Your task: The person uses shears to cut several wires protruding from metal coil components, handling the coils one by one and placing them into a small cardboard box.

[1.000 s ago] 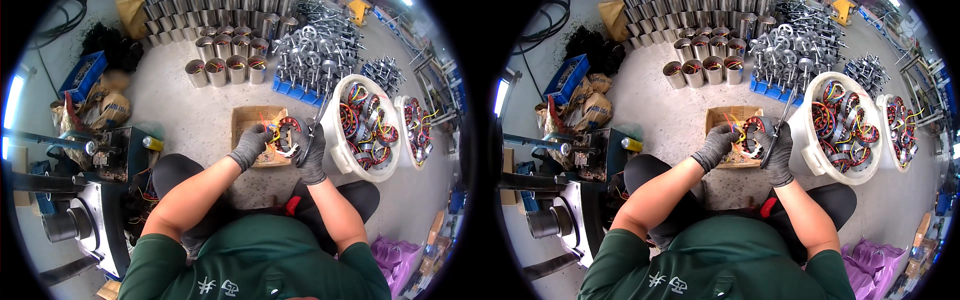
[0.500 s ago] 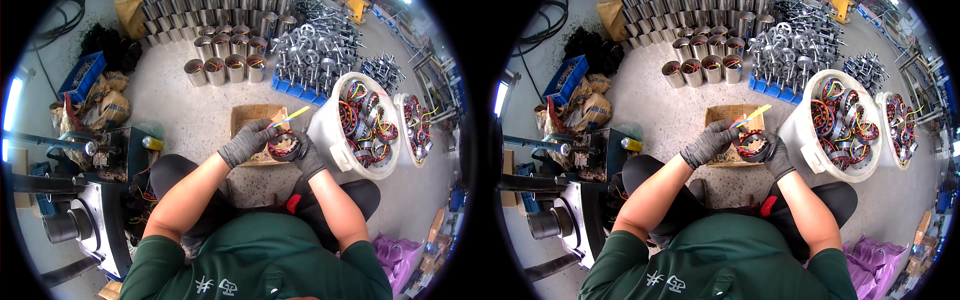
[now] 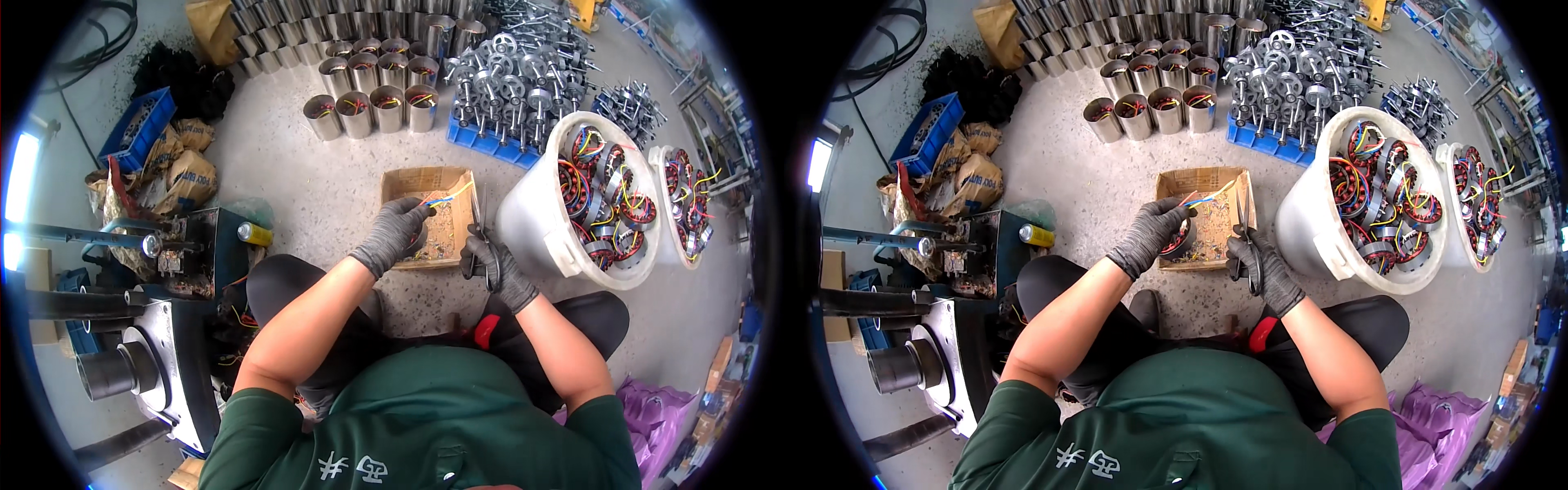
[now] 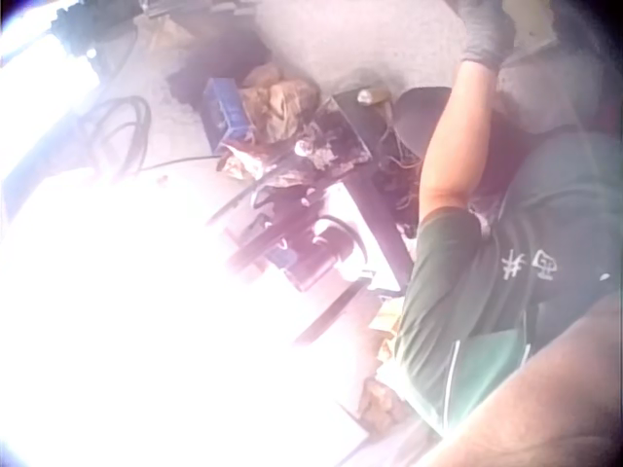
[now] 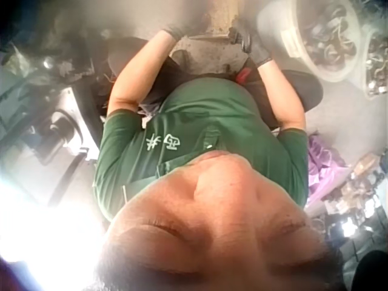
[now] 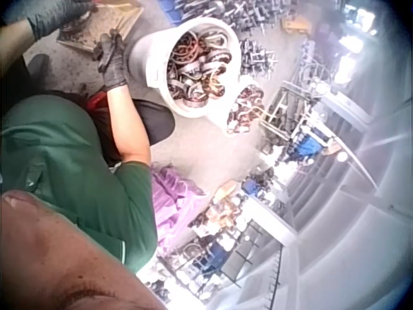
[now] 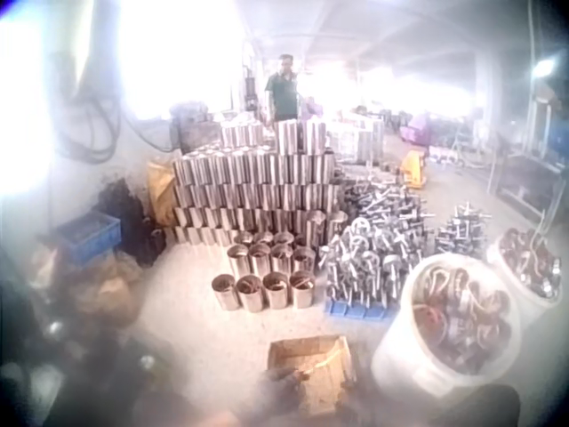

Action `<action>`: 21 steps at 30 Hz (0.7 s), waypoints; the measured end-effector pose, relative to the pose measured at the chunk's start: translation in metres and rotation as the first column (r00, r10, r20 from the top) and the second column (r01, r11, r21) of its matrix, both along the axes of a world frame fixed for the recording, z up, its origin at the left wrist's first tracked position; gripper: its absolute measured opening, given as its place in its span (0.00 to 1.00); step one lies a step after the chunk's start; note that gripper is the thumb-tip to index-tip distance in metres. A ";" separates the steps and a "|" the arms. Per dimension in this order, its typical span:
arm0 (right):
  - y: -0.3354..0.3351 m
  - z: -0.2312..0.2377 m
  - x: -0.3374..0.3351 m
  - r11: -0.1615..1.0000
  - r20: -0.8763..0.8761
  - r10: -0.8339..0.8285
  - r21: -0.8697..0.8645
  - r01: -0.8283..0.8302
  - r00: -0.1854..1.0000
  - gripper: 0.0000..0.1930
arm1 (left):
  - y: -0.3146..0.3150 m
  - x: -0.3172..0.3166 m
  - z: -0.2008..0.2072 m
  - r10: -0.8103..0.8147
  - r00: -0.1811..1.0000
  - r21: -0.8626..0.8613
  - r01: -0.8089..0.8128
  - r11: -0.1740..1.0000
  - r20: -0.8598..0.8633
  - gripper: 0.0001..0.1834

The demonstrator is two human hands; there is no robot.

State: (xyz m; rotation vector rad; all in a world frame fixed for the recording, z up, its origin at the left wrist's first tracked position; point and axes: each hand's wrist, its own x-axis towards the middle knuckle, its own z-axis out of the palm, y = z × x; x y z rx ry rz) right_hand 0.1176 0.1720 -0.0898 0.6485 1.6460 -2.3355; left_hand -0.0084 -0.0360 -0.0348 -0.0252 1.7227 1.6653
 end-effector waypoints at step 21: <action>-0.003 0.033 -0.016 0.986 0.205 0.144 -0.117 -0.122 0.968 0.13 | -0.010 -0.002 -0.018 0.184 0.982 0.106 -0.179 0.978 -0.038 0.15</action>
